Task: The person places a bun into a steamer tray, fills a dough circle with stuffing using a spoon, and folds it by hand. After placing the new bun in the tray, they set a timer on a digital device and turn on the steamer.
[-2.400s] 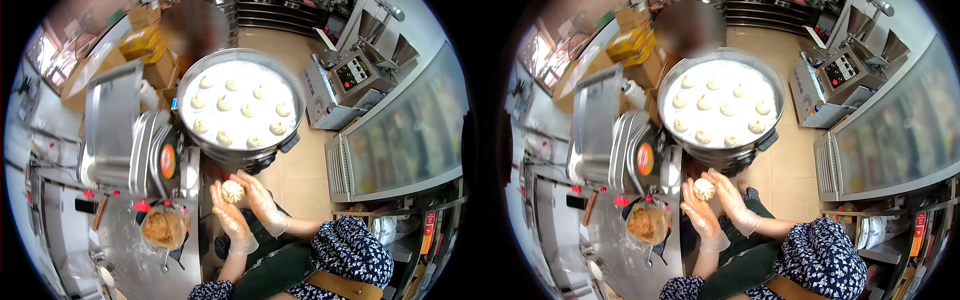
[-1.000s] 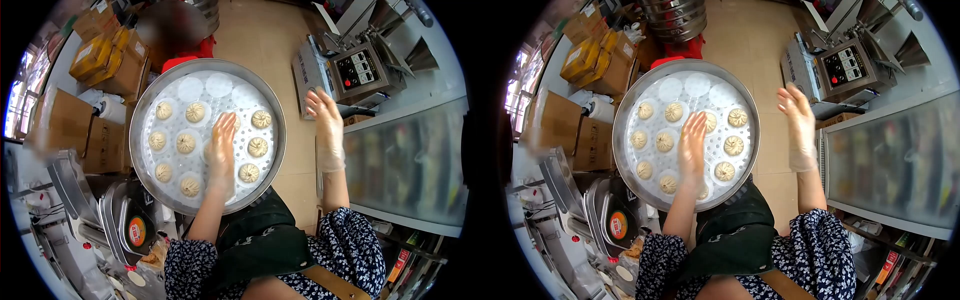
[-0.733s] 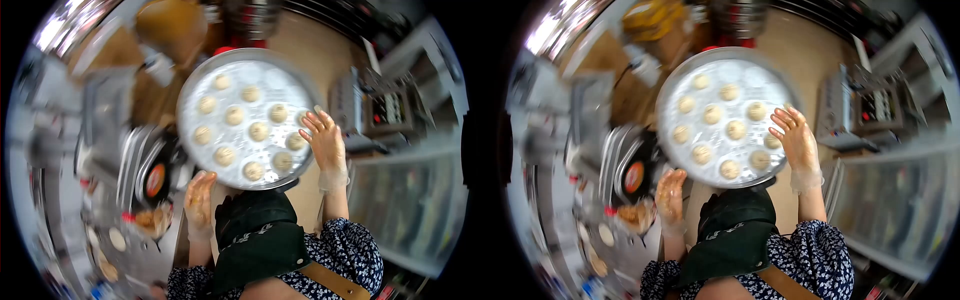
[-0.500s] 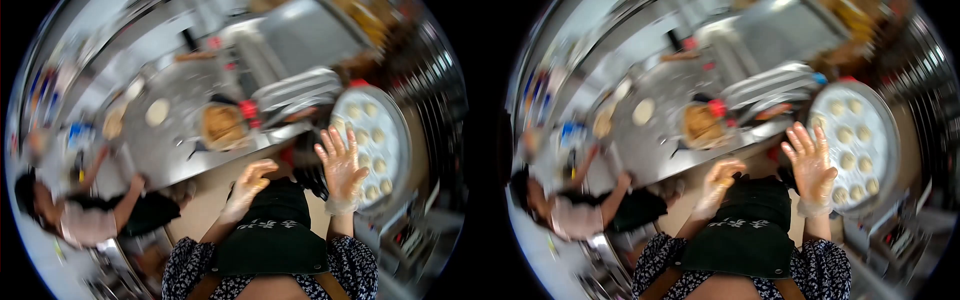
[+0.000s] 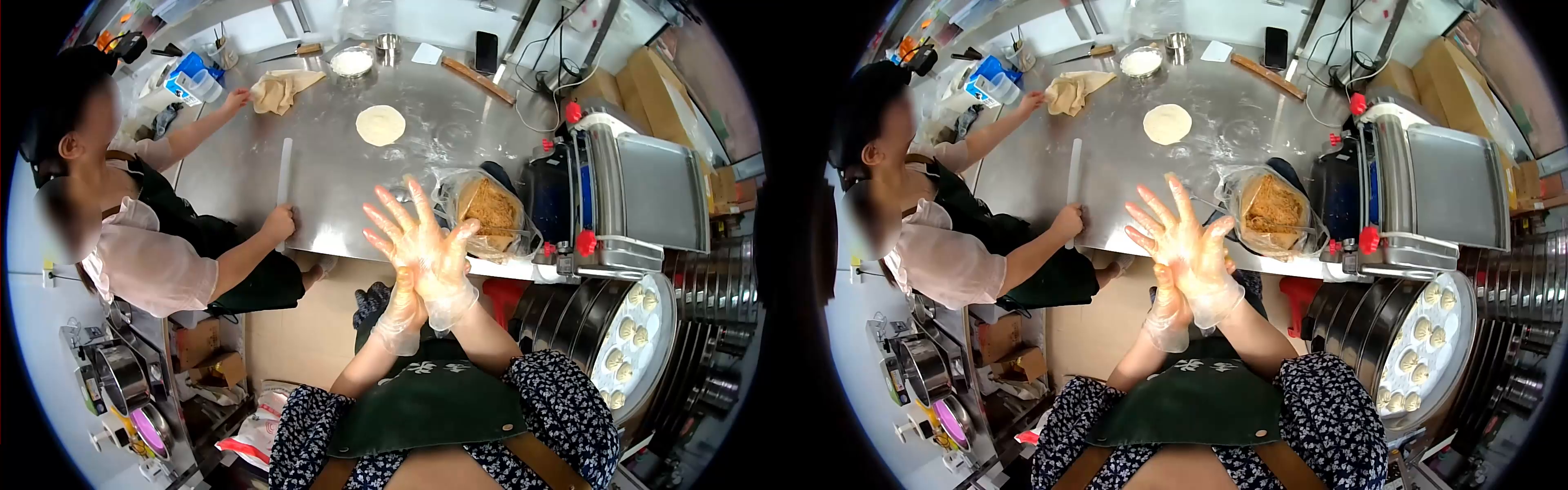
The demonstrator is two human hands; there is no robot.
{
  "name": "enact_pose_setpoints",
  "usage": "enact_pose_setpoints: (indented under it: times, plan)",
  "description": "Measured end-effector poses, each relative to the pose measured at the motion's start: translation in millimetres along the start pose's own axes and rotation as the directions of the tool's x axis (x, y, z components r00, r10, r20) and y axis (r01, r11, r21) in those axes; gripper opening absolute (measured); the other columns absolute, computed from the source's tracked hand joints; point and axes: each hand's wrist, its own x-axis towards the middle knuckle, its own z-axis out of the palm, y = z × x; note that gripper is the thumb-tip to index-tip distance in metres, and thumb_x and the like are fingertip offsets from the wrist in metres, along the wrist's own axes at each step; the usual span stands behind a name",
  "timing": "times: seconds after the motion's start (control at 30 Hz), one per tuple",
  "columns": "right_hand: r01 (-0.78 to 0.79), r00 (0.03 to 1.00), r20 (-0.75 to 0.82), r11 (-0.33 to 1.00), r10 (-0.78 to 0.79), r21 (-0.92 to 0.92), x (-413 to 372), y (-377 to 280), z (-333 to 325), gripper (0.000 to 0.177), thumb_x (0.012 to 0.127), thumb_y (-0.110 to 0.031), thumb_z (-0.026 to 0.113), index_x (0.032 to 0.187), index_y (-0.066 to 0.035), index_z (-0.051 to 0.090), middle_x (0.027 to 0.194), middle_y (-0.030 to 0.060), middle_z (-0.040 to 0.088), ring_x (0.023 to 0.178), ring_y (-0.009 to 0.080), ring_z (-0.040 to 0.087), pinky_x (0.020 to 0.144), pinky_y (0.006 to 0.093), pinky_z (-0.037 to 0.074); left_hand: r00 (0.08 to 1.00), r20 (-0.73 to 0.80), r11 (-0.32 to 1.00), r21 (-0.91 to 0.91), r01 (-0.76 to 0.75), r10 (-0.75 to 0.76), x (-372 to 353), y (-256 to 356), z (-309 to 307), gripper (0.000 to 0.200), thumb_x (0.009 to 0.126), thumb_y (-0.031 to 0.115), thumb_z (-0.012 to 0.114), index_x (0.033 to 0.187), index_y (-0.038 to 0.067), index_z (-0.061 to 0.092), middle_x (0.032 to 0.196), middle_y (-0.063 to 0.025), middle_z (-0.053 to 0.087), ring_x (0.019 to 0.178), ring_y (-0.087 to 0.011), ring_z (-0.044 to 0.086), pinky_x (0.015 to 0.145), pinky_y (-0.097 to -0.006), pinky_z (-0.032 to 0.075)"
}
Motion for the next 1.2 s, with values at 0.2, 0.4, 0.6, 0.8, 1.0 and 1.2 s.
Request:
enact_pose_setpoints:
  times: [0.2,0.4,0.6,0.8,1.0,1.2]
  plan:
    - [-0.020,0.992,-0.127,0.959,-0.016,-0.282,44,-25,-53,0.124,0.060,-0.090,0.050,0.155,-0.018,0.016,0.157,0.0198,0.022,0.144,0.0380,0.023,0.114,0.0556,0.025,0.809,-0.326,0.758,0.618,-0.209,0.489,36,39,-27,0.051,0.083,0.010,0.073,0.129,0.002,0.051,0.125,-0.0077,0.056,0.113,-0.0172,0.052,0.099,-0.0328,0.042]
    - [-0.112,0.992,-0.101,0.887,0.074,-0.449,68,-31,-67,0.121,0.064,-0.092,0.038,0.154,-0.012,0.021,0.157,0.0141,0.025,0.140,0.0294,0.033,0.114,0.0459,0.030,0.849,-0.259,0.632,0.767,-0.110,0.461,109,63,0,0.025,0.083,-0.007,0.067,0.105,0.004,0.060,0.095,-0.0022,0.064,0.085,-0.0098,0.057,0.082,-0.0263,0.047]
    - [-0.131,0.988,-0.139,0.804,0.061,-0.580,86,-55,-91,0.106,0.079,-0.083,0.033,0.155,-0.010,0.018,0.156,0.0143,0.027,0.140,0.0282,0.034,0.114,0.0433,0.030,0.921,-0.137,0.674,0.721,-0.161,0.366,146,54,-6,0.022,0.083,-0.008,0.065,0.100,0.003,0.057,0.091,-0.0017,0.063,0.085,-0.0094,0.058,0.081,-0.0258,0.047]
    - [-0.188,0.946,-0.320,0.735,-0.042,-0.652,148,-54,-161,0.068,0.093,-0.043,0.061,0.146,-0.009,0.037,0.146,0.0140,0.042,0.131,0.0264,0.043,0.107,0.0398,0.040,0.941,-0.205,0.674,0.738,-0.032,0.268,185,34,-62,0.021,0.087,-0.007,0.062,0.104,0.005,0.057,0.094,0.0000,0.057,0.086,-0.0077,0.055,0.080,-0.0231,0.047]
    - [-0.482,0.839,-0.478,0.053,-0.261,-0.875,274,-44,-224,0.048,0.081,-0.017,0.073,0.124,-0.003,0.058,0.124,0.0149,0.060,0.116,0.0255,0.057,0.097,0.0351,0.045,0.862,-0.470,0.865,0.496,0.078,0.192,222,55,-131,0.024,0.088,-0.008,0.057,0.105,0.007,0.051,0.100,-0.0002,0.054,0.091,-0.0086,0.052,0.085,-0.0237,0.043]
    - [-0.539,0.841,-0.466,-0.356,-0.274,-0.764,373,-32,-268,0.036,0.080,-0.018,0.069,0.113,-0.004,0.063,0.120,0.0149,0.062,0.112,0.0314,0.059,0.094,0.0381,0.047,0.791,-0.591,0.900,0.416,0.132,0.158,234,80,-174,0.017,0.090,-0.005,0.058,0.101,0.007,0.052,0.096,-0.0006,0.056,0.089,-0.0089,0.052,0.083,-0.0217,0.042]
